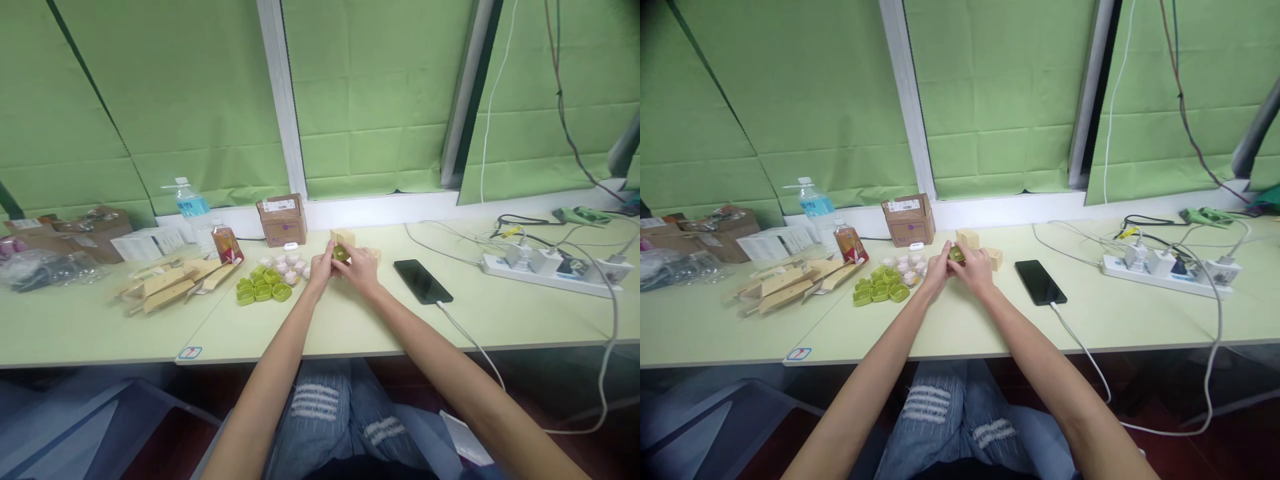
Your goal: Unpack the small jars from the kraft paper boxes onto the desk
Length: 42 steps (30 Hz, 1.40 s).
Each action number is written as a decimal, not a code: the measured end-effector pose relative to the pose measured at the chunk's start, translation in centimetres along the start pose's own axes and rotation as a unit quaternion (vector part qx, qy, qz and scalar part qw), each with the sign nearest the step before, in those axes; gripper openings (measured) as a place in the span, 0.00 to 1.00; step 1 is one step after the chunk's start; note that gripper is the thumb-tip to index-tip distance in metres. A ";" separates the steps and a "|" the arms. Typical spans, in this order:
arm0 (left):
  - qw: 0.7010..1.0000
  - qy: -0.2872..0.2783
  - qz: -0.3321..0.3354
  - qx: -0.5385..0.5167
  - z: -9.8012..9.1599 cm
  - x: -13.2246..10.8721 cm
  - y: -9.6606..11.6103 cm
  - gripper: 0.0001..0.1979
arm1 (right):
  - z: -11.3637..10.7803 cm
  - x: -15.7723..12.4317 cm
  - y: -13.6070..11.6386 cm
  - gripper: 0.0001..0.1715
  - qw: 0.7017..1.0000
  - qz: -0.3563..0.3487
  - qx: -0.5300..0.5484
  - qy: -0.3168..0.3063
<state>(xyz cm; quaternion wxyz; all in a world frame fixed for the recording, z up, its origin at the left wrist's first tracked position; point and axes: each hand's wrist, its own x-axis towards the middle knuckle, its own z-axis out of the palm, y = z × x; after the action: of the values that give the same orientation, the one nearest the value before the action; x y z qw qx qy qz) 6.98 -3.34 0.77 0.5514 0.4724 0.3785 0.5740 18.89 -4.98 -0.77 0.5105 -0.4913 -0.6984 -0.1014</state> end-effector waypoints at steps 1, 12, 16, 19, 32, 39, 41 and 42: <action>1.000 0.002 0.001 0.006 0.0 0.0 0.0 0.32 | 0.0 0.0 0.0 0.26 1.000 0.001 0.002 0.000; 1.000 -0.001 0.009 0.017 -0.2 0.0 -0.1 0.32 | -0.1 -0.1 0.1 0.28 0.999 0.004 0.024 -0.021; 1.000 -0.009 0.005 0.002 -0.2 -0.1 0.0 0.31 | -0.1 -0.1 0.0 0.28 1.000 0.007 0.006 -0.011; 1.000 -0.012 0.002 -0.011 -0.2 0.0 -0.2 0.30 | 0.0 -0.2 -0.1 0.27 1.000 0.006 0.001 -0.004; 0.990 0.005 -0.078 -0.115 -0.4 0.1 0.8 0.19 | -0.9 0.3 -0.4 0.32 0.990 0.002 0.129 -0.060; 0.978 0.006 -0.079 -0.192 -1.8 -0.4 4.3 0.12 | -1.1 0.6 -0.8 0.29 0.985 0.027 0.169 -0.031; 0.981 0.005 -0.084 -0.176 -3.1 -1.0 5.6 0.12 | -1.3 0.7 -0.6 0.25 0.985 0.037 0.167 -0.005; 0.984 0.010 -0.082 -0.158 -4.0 -1.3 6.3 0.12 | -1.4 0.8 -0.4 0.23 0.986 0.043 0.163 0.006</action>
<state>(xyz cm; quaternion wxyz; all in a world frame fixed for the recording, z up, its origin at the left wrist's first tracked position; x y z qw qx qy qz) 1.36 -4.93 5.57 0.6608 0.3407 0.3257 0.5841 19.42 -5.62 0.70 0.5918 -0.4304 -0.6808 0.0331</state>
